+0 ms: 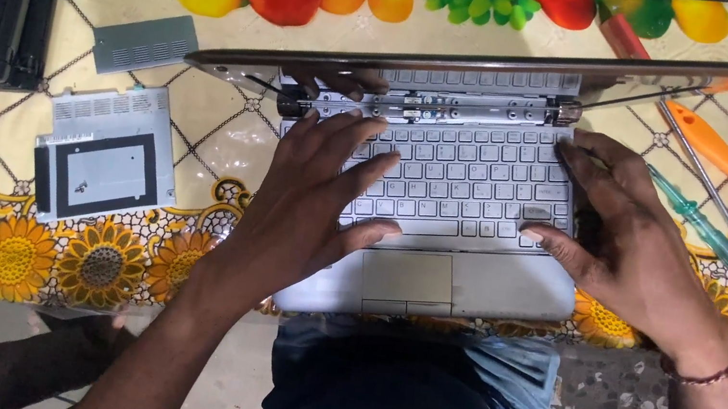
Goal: Installing a replacement keyboard into a laptop chassis and securing it by pressing it into place.
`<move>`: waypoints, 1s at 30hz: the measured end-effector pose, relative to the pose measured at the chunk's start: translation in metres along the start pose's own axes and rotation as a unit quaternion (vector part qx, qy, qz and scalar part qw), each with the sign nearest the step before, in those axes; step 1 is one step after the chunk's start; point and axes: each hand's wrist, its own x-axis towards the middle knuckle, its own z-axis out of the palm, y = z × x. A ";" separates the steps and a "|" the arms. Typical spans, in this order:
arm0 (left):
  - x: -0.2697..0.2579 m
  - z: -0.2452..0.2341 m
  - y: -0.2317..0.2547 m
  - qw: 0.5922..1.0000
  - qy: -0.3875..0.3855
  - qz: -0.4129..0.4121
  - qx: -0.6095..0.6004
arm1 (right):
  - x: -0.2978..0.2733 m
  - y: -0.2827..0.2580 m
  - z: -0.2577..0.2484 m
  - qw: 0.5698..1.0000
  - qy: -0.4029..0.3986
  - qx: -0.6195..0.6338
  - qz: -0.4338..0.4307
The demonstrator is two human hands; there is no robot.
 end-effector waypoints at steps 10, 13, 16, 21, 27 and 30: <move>0.003 -0.002 -0.005 1.000 -0.008 0.008 0.003 | 0.011 0.027 -0.011 0.997 -0.052 0.060 -0.010; 0.002 0.001 -0.003 0.998 0.019 0.029 0.047 | 0.013 0.026 -0.021 0.995 -0.072 0.070 -0.016; 0.013 -0.003 0.012 0.995 0.007 0.041 0.096 | 0.016 0.029 -0.028 0.984 -0.127 0.114 0.048; 0.028 0.021 0.027 0.993 -0.052 0.072 0.081 | 0.009 0.016 -0.038 0.985 -0.105 0.131 0.030; 0.013 0.043 0.061 0.993 -0.002 0.114 0.011 | -0.034 0.010 -0.013 0.993 0.051 0.083 -0.065; 0.007 0.049 0.076 0.991 0.039 0.125 0.033 | -0.050 -0.003 -0.007 0.995 0.049 0.038 -0.081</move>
